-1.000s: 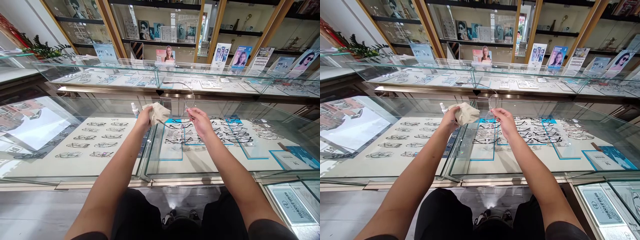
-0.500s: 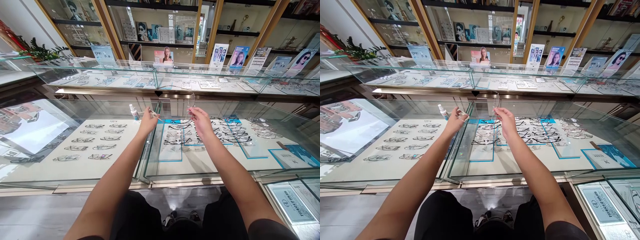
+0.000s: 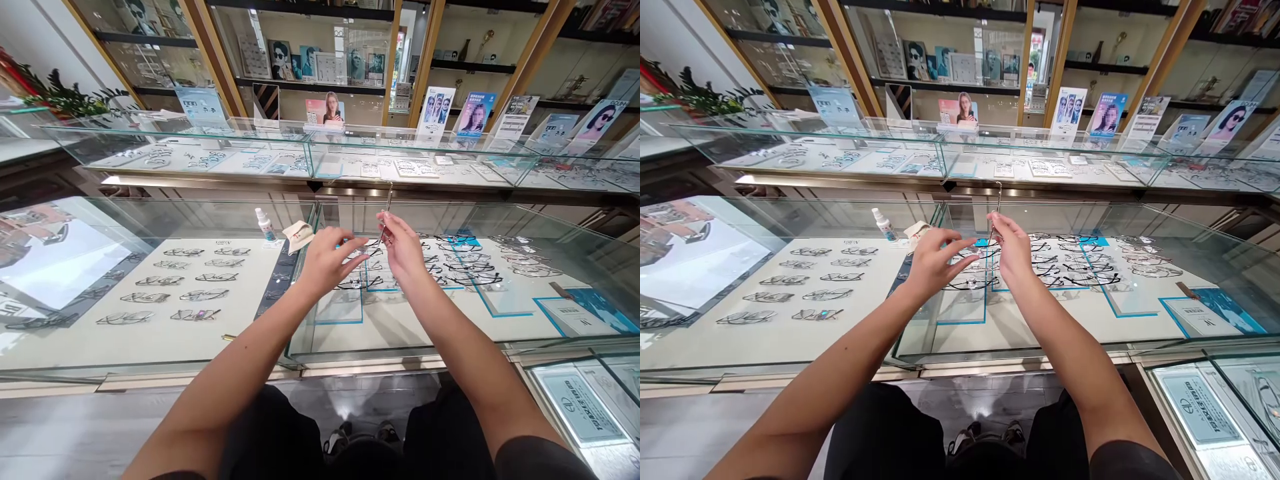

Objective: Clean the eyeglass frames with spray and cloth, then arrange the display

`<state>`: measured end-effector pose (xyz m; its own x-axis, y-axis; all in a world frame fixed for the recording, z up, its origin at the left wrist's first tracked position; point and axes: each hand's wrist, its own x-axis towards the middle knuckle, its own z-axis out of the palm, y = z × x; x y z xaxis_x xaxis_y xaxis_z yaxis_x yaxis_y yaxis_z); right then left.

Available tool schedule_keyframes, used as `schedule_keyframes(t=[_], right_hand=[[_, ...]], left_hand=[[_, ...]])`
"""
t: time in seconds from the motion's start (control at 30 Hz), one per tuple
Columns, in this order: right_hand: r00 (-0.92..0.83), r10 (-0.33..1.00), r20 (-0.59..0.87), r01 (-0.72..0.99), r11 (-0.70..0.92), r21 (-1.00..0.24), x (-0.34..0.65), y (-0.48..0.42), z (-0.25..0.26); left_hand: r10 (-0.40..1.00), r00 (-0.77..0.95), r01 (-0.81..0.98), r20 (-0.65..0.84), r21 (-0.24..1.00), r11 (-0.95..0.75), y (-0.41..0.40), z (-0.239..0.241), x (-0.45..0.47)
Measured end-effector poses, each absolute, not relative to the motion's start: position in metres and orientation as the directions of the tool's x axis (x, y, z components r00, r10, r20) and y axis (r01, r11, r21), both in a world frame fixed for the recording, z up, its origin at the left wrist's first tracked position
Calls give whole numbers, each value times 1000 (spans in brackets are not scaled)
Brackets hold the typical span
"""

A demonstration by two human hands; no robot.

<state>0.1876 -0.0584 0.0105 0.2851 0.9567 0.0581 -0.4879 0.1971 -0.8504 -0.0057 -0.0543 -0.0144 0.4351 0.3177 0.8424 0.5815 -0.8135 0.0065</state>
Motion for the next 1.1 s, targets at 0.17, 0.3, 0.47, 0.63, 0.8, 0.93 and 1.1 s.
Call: schedule_keyframes(t=[0.17, 0.3, 0.47, 0.63, 0.8, 0.93, 1.1], right_hand=[[248, 968, 38, -473, 155, -867, 180, -61, 6], [231, 971, 61, -443, 161, -882, 182, -60, 6], [177, 960, 218, -295, 263, -919, 182, -65, 11], [333, 825, 457, 26, 476, -879, 196, -57, 11], [291, 804, 519, 176, 488, -855, 210, -40, 1], [195, 815, 545, 198, 512, -836, 211, -36, -3], [246, 763, 597, 136, 583, -801, 208, -46, 6]], left_hand=[[245, 453, 555, 857, -56, -830, -50, -17, -4], [298, 428, 541, 853, 22, -841, -50, -11, -10], [399, 116, 454, 909, 309, -836, -54, 1, -18], [626, -108, 226, 772, 633, -741, -48, 11, -28], [785, -110, -40, 609, 787, -616, -36, 12, -36], [858, -48, -196, 511, 838, -509, -33, 12, -38], [892, -9, -286, 452, 854, -436, -35, 16, -39]])
